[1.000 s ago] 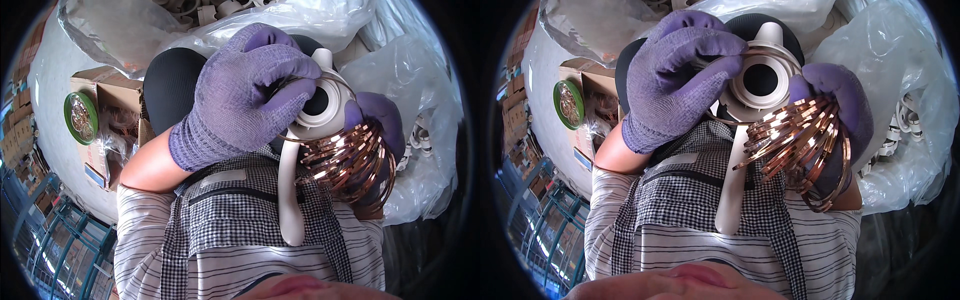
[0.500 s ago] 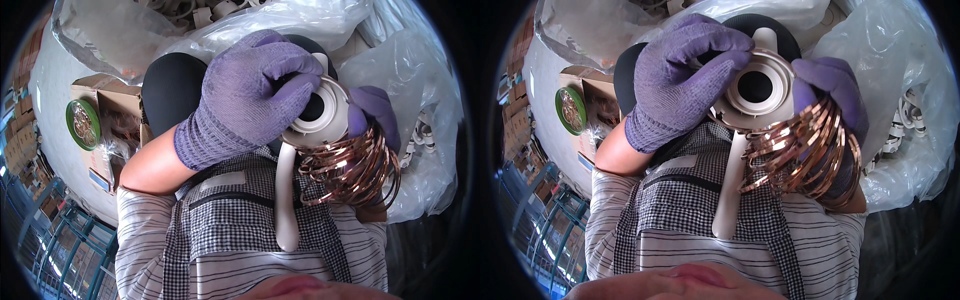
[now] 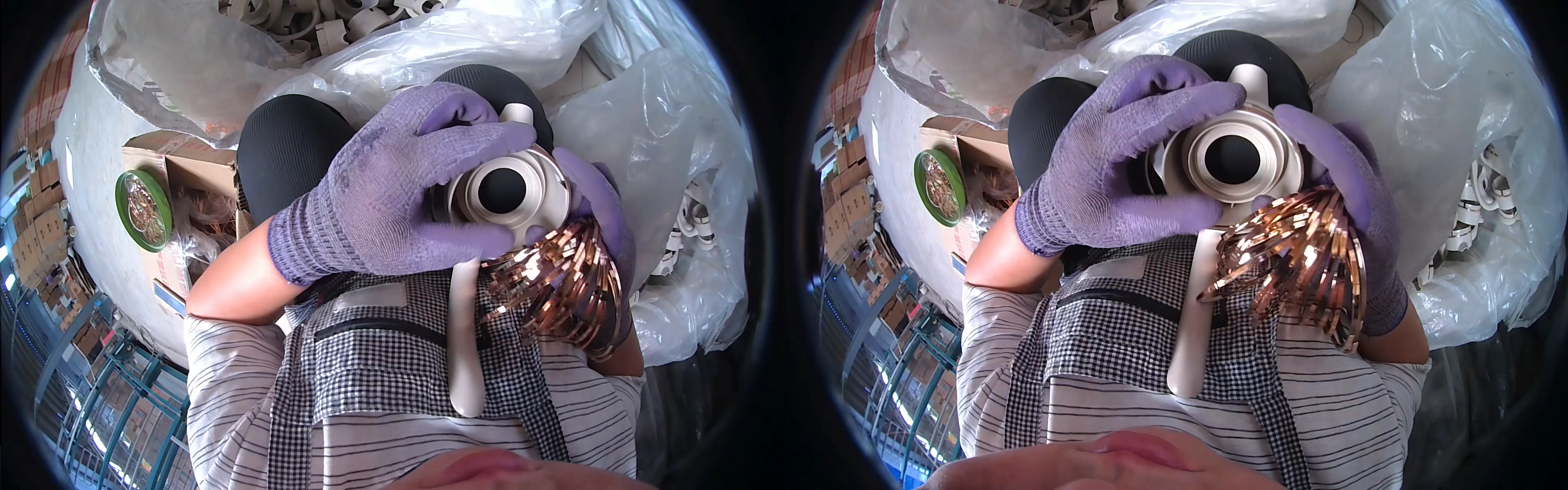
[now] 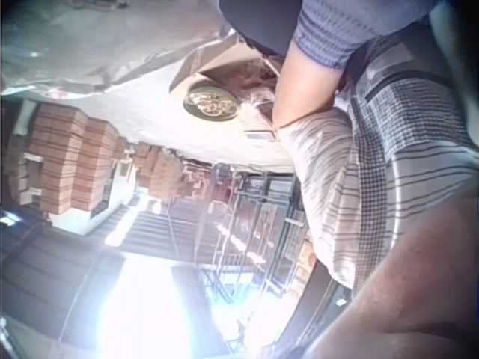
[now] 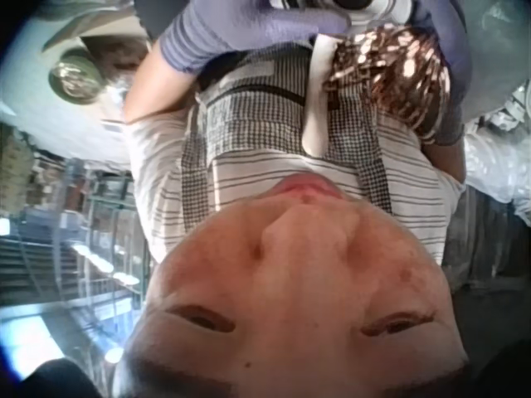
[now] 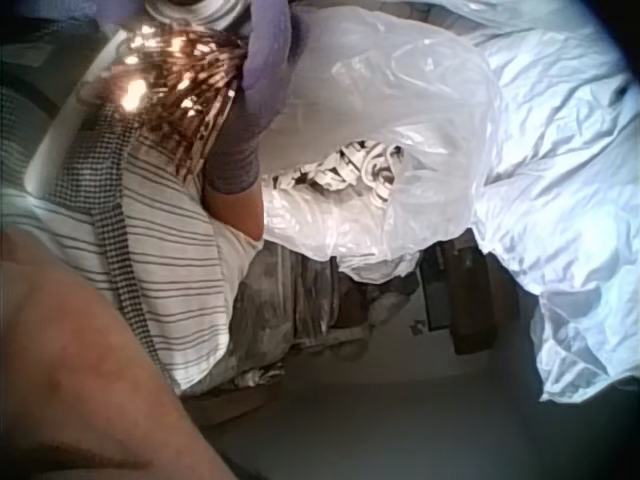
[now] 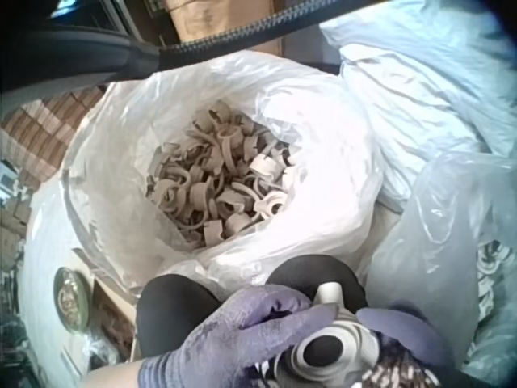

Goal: The person sits on the floor and repeatedly picks up white plastic components and copper wire coils from a large bag. They insert the wire coils into the central opening of each plastic piece, then place the assembled units into a nearby cardboard box.

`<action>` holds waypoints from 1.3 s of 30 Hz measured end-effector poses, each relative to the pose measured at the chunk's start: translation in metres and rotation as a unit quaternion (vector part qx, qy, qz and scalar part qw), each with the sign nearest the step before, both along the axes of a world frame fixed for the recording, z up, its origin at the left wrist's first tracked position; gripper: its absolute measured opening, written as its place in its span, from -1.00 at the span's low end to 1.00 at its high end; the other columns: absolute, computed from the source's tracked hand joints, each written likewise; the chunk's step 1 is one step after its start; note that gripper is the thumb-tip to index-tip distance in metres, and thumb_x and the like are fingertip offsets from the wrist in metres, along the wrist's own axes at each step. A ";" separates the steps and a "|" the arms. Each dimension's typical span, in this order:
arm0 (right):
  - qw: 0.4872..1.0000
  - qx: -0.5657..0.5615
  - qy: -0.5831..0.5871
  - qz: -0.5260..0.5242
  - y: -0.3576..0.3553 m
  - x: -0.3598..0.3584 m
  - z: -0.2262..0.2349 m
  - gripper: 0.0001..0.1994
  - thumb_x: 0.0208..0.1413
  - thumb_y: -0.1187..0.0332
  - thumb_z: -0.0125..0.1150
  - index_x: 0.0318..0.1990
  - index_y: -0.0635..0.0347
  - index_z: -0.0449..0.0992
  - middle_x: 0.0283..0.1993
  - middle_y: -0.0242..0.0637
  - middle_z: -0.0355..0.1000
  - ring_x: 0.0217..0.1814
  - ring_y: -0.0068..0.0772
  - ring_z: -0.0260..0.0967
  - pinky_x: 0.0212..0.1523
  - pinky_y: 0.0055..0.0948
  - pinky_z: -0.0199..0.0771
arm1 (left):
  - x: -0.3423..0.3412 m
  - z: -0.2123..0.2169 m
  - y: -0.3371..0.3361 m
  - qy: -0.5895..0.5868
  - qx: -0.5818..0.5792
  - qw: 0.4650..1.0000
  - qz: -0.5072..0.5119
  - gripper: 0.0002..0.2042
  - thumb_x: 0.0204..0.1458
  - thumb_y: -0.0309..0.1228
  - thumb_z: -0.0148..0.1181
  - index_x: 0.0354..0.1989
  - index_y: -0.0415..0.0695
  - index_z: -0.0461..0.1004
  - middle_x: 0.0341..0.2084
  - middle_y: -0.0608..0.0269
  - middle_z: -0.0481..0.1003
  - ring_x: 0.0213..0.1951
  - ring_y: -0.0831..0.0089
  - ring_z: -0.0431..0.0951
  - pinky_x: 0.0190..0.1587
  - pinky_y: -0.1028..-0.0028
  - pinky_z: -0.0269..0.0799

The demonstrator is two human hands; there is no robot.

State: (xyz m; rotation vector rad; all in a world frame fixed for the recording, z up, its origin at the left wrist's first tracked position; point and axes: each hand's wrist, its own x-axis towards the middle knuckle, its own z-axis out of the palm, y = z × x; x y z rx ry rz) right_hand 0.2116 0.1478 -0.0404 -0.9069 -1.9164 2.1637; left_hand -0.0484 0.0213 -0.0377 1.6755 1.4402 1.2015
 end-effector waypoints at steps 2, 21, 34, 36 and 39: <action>0.994 -0.107 0.014 -0.017 0.002 0.005 -0.007 -0.45 0.42 0.29 0.07 0.44 0.34 0.12 0.43 -0.05 0.21 0.44 -0.21 0.28 0.47 -0.27 0.30 | 0.002 -0.002 0.000 0.013 0.009 1.000 -0.004 -0.19 -0.14 -0.14 0.58 0.34 -0.16 0.42 0.10 0.04 0.45 0.11 0.13 0.49 0.19 0.23 0.39; 0.945 0.294 0.079 0.121 0.018 0.006 0.005 -0.41 0.34 0.18 0.09 0.39 0.41 0.27 0.32 0.02 0.39 0.40 -0.06 0.34 0.42 -0.23 0.30 | 0.022 -0.010 -0.016 0.066 0.001 0.997 0.033 0.01 -0.21 0.11 0.56 0.40 -0.16 0.27 0.29 0.02 0.40 0.34 0.04 0.36 0.42 0.05 0.07; 0.955 0.240 0.031 0.172 0.036 -0.006 0.005 -0.35 0.25 0.12 0.15 0.37 0.41 0.34 0.26 0.02 0.48 0.37 0.00 0.38 0.35 -0.19 0.35 | 0.024 -0.023 -0.012 0.115 -0.010 0.990 0.075 -0.02 -0.39 0.10 0.60 0.34 0.09 0.39 0.34 0.00 0.33 0.36 -0.27 0.21 0.40 -0.22 0.02; 0.962 0.216 0.020 0.166 0.036 -0.003 -0.002 -0.35 0.24 0.13 0.18 0.37 0.40 0.34 0.26 0.01 0.48 0.36 -0.02 0.38 0.34 -0.20 0.36 | 0.024 -0.022 -0.015 0.125 -0.017 0.990 0.070 0.00 -0.33 0.05 0.60 0.38 -0.02 0.31 0.33 0.03 0.35 0.41 -0.15 0.20 0.45 -0.19 -0.07; 0.946 0.257 0.042 0.196 0.046 -0.003 -0.018 -0.36 0.25 0.18 0.20 0.39 0.40 0.32 0.30 -0.01 0.43 0.38 -0.12 0.37 0.36 -0.25 0.36 | 0.029 -0.033 -0.015 0.097 0.002 0.990 0.104 -0.01 -0.38 0.04 0.62 0.37 0.10 0.35 0.34 -0.13 0.30 0.32 -0.37 0.22 0.39 -0.25 0.04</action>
